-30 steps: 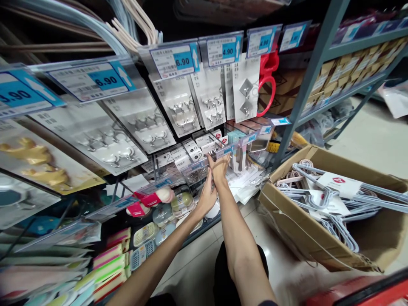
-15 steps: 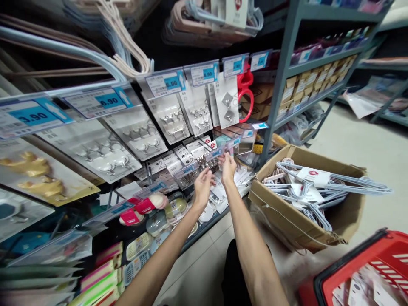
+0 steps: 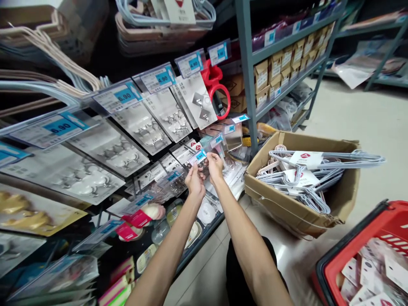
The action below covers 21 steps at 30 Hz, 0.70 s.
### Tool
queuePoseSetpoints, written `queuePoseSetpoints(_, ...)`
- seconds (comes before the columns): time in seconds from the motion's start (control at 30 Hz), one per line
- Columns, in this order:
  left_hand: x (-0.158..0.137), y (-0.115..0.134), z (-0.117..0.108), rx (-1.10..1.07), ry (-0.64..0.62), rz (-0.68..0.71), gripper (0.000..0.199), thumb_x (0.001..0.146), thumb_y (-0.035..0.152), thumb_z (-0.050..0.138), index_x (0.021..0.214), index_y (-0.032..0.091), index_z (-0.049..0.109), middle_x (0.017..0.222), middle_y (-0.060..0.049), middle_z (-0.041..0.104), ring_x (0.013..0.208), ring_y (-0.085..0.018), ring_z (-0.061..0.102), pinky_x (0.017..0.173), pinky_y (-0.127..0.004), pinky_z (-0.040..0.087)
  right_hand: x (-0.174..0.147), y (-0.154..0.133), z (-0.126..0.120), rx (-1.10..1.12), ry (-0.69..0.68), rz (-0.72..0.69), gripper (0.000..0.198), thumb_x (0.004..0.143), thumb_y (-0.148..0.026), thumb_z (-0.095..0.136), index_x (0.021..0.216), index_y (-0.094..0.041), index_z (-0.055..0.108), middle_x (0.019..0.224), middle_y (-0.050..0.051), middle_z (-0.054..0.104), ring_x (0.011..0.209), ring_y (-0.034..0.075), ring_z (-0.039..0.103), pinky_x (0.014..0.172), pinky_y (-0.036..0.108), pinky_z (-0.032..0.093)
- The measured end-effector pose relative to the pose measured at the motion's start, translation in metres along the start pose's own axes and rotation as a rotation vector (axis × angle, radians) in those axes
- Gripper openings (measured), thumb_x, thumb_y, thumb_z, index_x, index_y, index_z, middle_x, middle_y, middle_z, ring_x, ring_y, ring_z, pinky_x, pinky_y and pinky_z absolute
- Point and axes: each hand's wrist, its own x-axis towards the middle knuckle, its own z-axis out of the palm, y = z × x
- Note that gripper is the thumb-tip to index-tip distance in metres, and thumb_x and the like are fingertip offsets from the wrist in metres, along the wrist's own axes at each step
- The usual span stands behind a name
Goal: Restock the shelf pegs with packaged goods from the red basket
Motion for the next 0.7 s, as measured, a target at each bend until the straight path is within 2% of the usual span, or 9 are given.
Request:
queuePoseSetpoints(0.23,-0.002,0.003,-0.008,0.035,-0.045,-0.032,0.038,0.075,0.047,0.086,0.085,0.015,0.069,0.065,0.004,0.064,0.043,-0.003,0.047,0.043,-0.016,0.035,-0.001,0.0,-0.003,-0.006,-0.002,-0.011,0.026,0.08,-0.039,0.078,0.088,-0.019,0.063,0.069,-0.005,0.061,0.06,0.008,0.056,0.054,0.017,0.048)
queuePoseSetpoints(0.37,-0.019,-0.002,-0.045,0.138,-0.094,-0.072,0.043,0.075,0.048,0.085,0.097,0.013,0.073,0.067,0.002,0.067,0.043,-0.004,0.048,0.043,-0.017,0.035,-0.002,0.005,-0.011,-0.053,0.072,0.037,0.022,0.089,-0.04,0.067,0.091,-0.018,0.066,0.083,-0.001,0.071,0.058,0.006,0.057,0.053,0.016,0.05)
queuePoseSetpoints(0.5,-0.027,-0.01,-0.09,0.185,-0.016,-0.242,0.031,0.082,0.038,0.082,0.094,0.011,0.072,0.068,0.0,0.07,0.042,-0.006,0.05,0.043,-0.017,0.038,-0.001,0.025,-0.025,-0.164,0.128,0.135,0.013,0.086,-0.025,0.069,0.081,-0.014,0.066,0.07,0.0,0.069,0.052,0.007,0.056,0.045,0.015,0.045)
queuePoseSetpoints(0.6,-0.018,-0.016,-0.102,0.135,0.038,-0.324,0.019,0.088,0.027,0.077,0.095,0.012,0.069,0.082,-0.006,0.075,0.053,-0.008,0.062,0.05,-0.017,0.046,0.001,0.045,-0.031,-0.217,0.15,0.178,0.014,0.081,-0.022,0.075,0.075,-0.014,0.064,0.064,-0.001,0.066,0.052,0.008,0.057,0.044,0.015,0.044)
queuePoseSetpoints(0.7,-0.002,-0.024,-0.091,0.068,0.07,-0.384,0.019,0.091,0.027,0.075,0.101,0.013,0.067,0.109,-0.016,0.075,0.076,-0.014,0.072,0.065,-0.022,0.057,0.007,0.061,-0.03,-0.222,0.15,0.194,0.017,0.08,-0.025,0.077,0.074,-0.015,0.063,0.065,-0.003,0.066,0.055,0.008,0.061,0.047,0.014,0.048)
